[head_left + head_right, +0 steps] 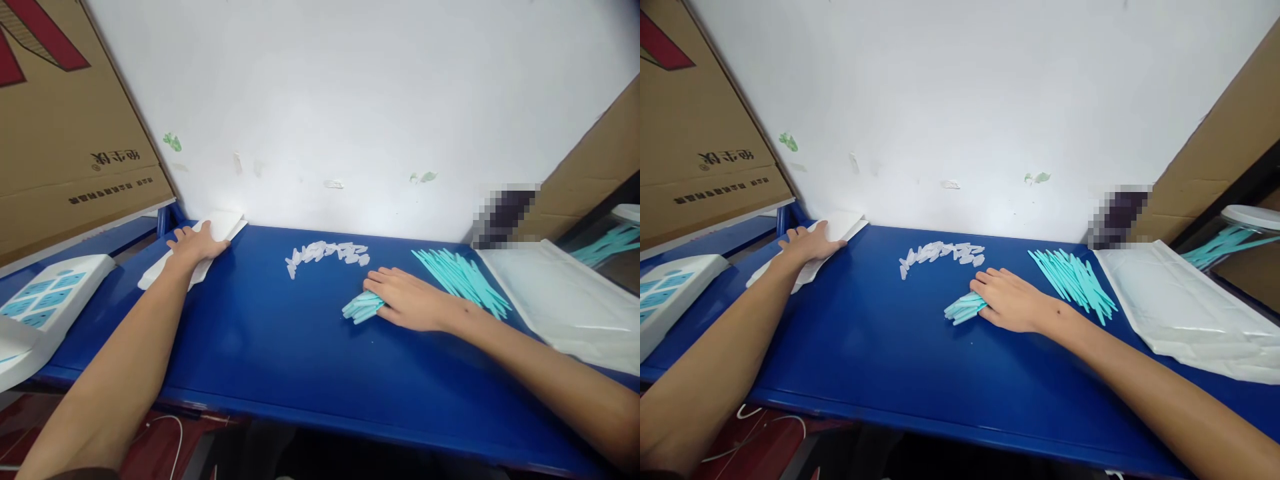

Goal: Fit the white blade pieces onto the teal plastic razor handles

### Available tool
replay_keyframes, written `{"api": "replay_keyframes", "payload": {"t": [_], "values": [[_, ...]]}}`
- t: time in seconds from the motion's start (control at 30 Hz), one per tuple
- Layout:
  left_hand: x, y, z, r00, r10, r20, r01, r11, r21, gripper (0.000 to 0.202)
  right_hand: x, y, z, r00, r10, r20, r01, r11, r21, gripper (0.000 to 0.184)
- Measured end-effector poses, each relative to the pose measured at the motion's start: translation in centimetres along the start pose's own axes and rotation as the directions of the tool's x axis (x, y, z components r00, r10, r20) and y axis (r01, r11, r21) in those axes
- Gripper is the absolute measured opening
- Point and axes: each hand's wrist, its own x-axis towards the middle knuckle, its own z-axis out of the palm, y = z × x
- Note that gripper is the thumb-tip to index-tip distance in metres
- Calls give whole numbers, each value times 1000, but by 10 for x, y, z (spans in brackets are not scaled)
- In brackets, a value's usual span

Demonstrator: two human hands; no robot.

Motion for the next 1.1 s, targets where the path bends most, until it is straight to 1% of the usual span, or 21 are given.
{"api": "replay_keyframes", "payload": {"t": [0.07, 0.1, 0.17, 0.2, 0.3, 0.37, 0.43, 0.5, 0.6, 0.63, 0.67, 0.7, 0.77, 0.8, 0.83, 0.87, 0.9, 0.93, 0.97, 1.03, 1.1], "values": [[-2, 10, -7, 979, -206, -5, 206, 977, 62, 105, 0, 1, 3, 998, -9, -54, 12, 999, 41, 15], [-3, 19, -12, 961, -276, 1, 275, 957, 96, 103, 1, 1, 4, 998, -6, -69, 10, 998, 55, 12], [-5, 42, -22, 956, -292, 3, 289, 947, 138, 97, 2, 0, 4, 998, 3, -65, 2, 997, 73, 9], [-5, 55, -27, 956, -291, -26, 291, 945, 151, 95, 2, -1, 3, 999, 4, -53, 0, 997, 77, 10], [-10, 99, -36, 982, -123, -143, 144, 978, 150, 86, -1, -2, 2, 1000, -4, -17, 6, 993, 115, 10], [-15, 129, -40, 977, 14, -213, 16, 990, 141, 82, -5, -2, 0, 1000, 9, -4, -8, 984, 179, 8], [-22, 155, -42, 950, 137, -280, -113, 989, 99, 80, -9, -3, -3, 999, 37, 18, -40, 970, 239, 5], [-28, 175, -44, 907, 274, -320, -277, 960, 35, 79, -11, -3, -7, 997, 51, 58, -65, 960, 271, 6], [-38, 192, -44, 818, 443, -365, -511, 853, -109, 77, -12, -5, -15, 992, 35, 123, -69, 955, 288, 11], [-40, 196, -43, 799, 465, -380, -553, 817, -164, 76, -12, -6, -16, 989, 31, 143, -72, 955, 287, 13], [-43, 199, -42, 794, 465, -392, -573, 788, -224, 76, -12, -7, -18, 986, 32, 162, -77, 957, 279, 16], [-46, 203, -41, 803, 443, -398, -570, 767, -295, 76, -12, -8, -18, 983, 34, 182, -83, 960, 267, 18], [-51, 210, -40, 860, 341, -379, -500, 710, -496, 78, -13, -12, -17, 976, 34, 216, -85, 969, 230, 24], [-54, 213, -41, 902, 266, -342, -429, 648, -629, 78, -13, -14, -16, 975, 34, 220, -80, 975, 206, 26], [-55, 217, -42, 944, 190, -272, -331, 551, -766, 77, -14, -16, -14, 977, 33, 211, -72, 981, 178, 28], [-57, 221, -44, 977, 132, -167, -208, 424, -881, 74, -14, -18, -12, 982, 33, 186, -61, 987, 149, 29], [-58, 224, -45, 994, 104, -39, -68, 290, -955, 72, -15, -19, -11, 989, 36, 147, -54, 991, 121, 27], [-59, 227, -47, 991, 101, 88, 70, 169, -983, 71, -15, -20, -9, 995, 42, 95, -52, 993, 103, 24], [-59, 229, -49, 973, 113, 200, 192, 77, -978, 70, -15, -20, -7, 998, 50, 38, -54, 993, 106, 20], [-59, 232, -49, 926, 134, 353, 359, -26, -933, 69, -14, -18, -4, 994, 76, -80, -59, 978, 198, 14], [-59, 233, -47, 895, 128, 427, 439, -91, -894, 65, -12, -15, 2, 967, 143, -213, -52, 922, 384, 13]]}}
